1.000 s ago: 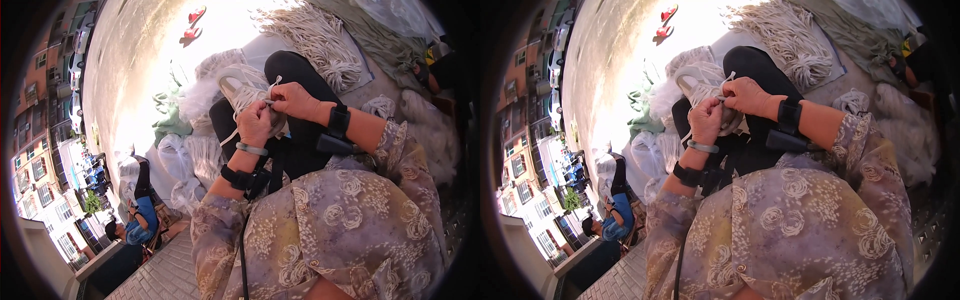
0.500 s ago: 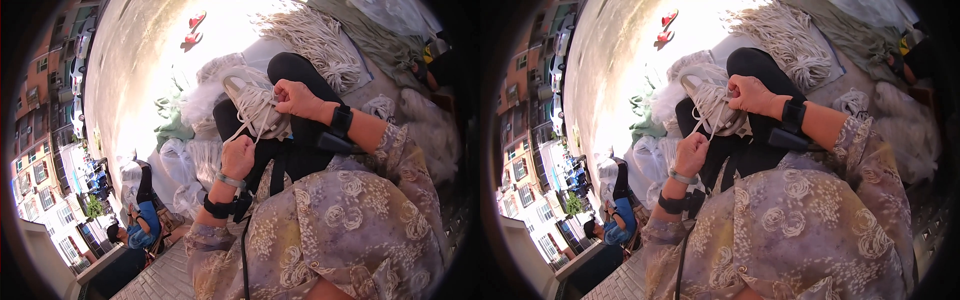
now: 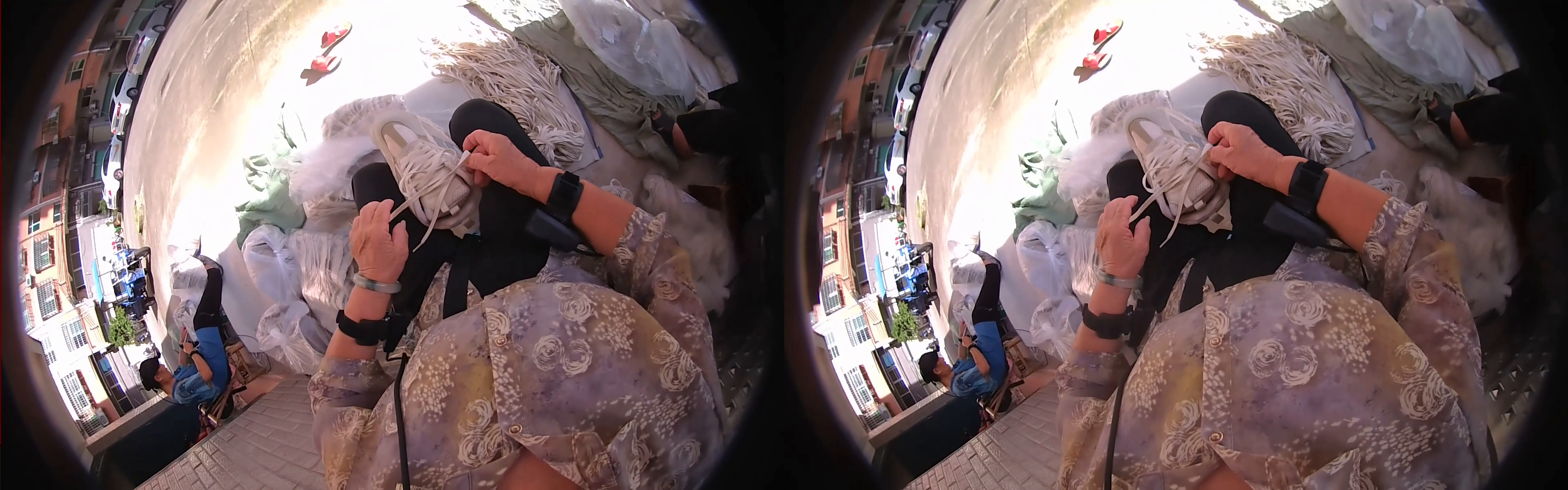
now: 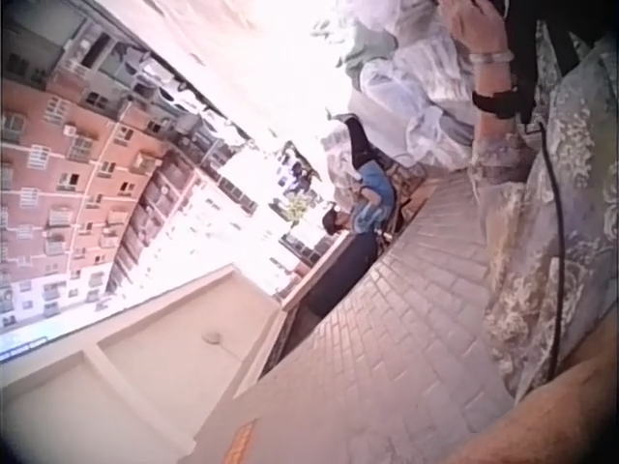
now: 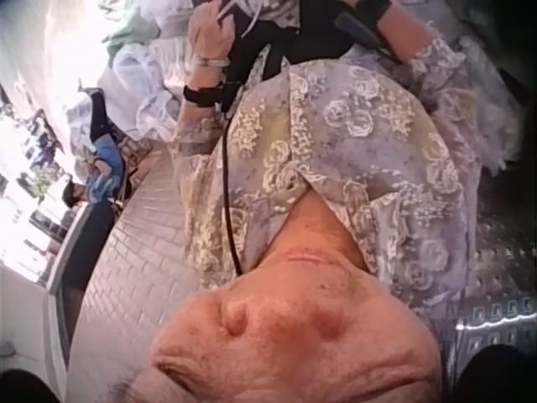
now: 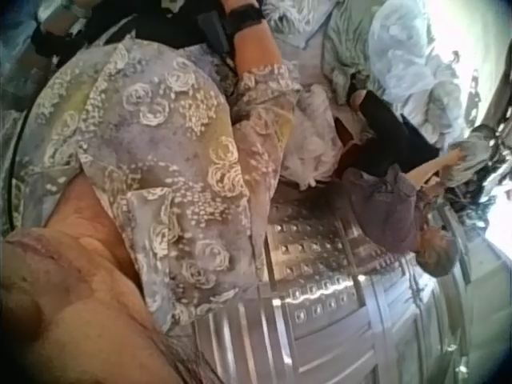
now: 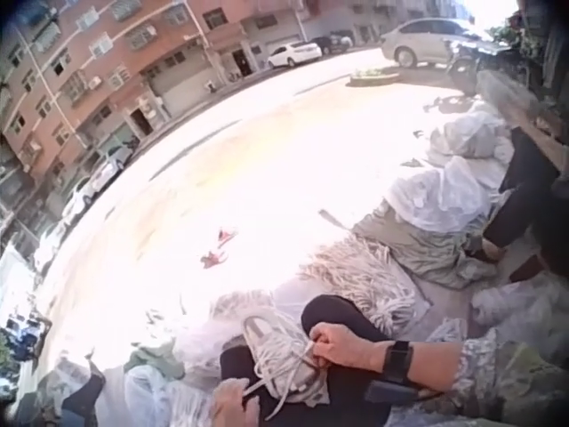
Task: Lacing shoelaces on a pair of sneakers in an outdoor workshop environment.
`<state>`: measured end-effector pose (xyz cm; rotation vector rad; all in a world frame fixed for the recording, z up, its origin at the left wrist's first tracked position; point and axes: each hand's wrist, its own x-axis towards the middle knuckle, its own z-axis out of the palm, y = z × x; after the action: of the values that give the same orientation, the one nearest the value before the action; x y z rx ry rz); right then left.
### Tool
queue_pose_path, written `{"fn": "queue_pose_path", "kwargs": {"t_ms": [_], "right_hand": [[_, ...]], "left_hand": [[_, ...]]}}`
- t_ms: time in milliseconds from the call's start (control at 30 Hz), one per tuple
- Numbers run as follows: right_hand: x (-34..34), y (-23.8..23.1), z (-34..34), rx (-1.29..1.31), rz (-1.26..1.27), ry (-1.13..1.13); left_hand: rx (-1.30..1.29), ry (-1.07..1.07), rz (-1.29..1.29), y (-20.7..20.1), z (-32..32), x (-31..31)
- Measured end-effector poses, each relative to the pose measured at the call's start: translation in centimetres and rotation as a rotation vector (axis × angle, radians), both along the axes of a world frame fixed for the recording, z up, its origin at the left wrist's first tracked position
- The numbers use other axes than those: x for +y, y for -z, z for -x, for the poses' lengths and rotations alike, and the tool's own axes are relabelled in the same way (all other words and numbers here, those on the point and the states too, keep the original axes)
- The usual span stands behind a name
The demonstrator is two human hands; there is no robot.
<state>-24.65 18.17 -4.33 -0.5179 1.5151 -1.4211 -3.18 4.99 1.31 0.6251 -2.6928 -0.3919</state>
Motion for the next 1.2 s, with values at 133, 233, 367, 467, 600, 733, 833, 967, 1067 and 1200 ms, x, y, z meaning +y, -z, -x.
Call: {"fn": "queue_pose_path", "kwargs": {"t_ms": [133,233,367,467,600,733,833,967,1067,1200], "right_hand": [[-0.6,-0.2,0.0,-0.014,-0.036,-0.061],[-0.5,-0.8,0.0,-0.082,-0.020,-0.041],[-0.3,-0.9,0.1,-0.135,-0.014,-0.001],[-0.2,-0.7,0.0,-0.124,0.002,0.027],[-0.2,-1.1,-0.3,-0.147,0.030,0.058],[-0.1,-2.1,0.3,-0.251,-0.009,-0.005],[0.2,-2.0,1.8,-0.313,0.004,-0.177],[-0.3,-1.8,2.4,-0.415,-0.032,-0.232],[-0.5,-1.5,2.3,-0.450,-0.049,-0.213],[-0.5,-1.7,1.9,-0.431,-0.033,-0.158]], "left_hand": [[-0.116,0.018,0.065,1.1,0.0,-1.1],[-0.070,0.080,0.016,1.0,-0.5,-1.7],[-0.070,-0.035,-0.367,0.2,-2.0,-1.6],[-0.093,-0.029,-0.443,-0.5,-3.7,-1.8],[-0.091,-0.041,-0.517,-1.9,-5.8,-2.4],[-0.076,-0.071,-0.572,-2.5,-8.2,-4.2],[-0.099,-0.084,-0.502,-3.2,-8.8,-5.3],[-0.184,-0.017,-0.366,-4.3,-9.2,-5.7],[-0.187,0.068,-0.234,-4.6,-9.5,-5.7],[-0.218,0.062,-0.154,-3.8,-10.4,-6.3]]}}
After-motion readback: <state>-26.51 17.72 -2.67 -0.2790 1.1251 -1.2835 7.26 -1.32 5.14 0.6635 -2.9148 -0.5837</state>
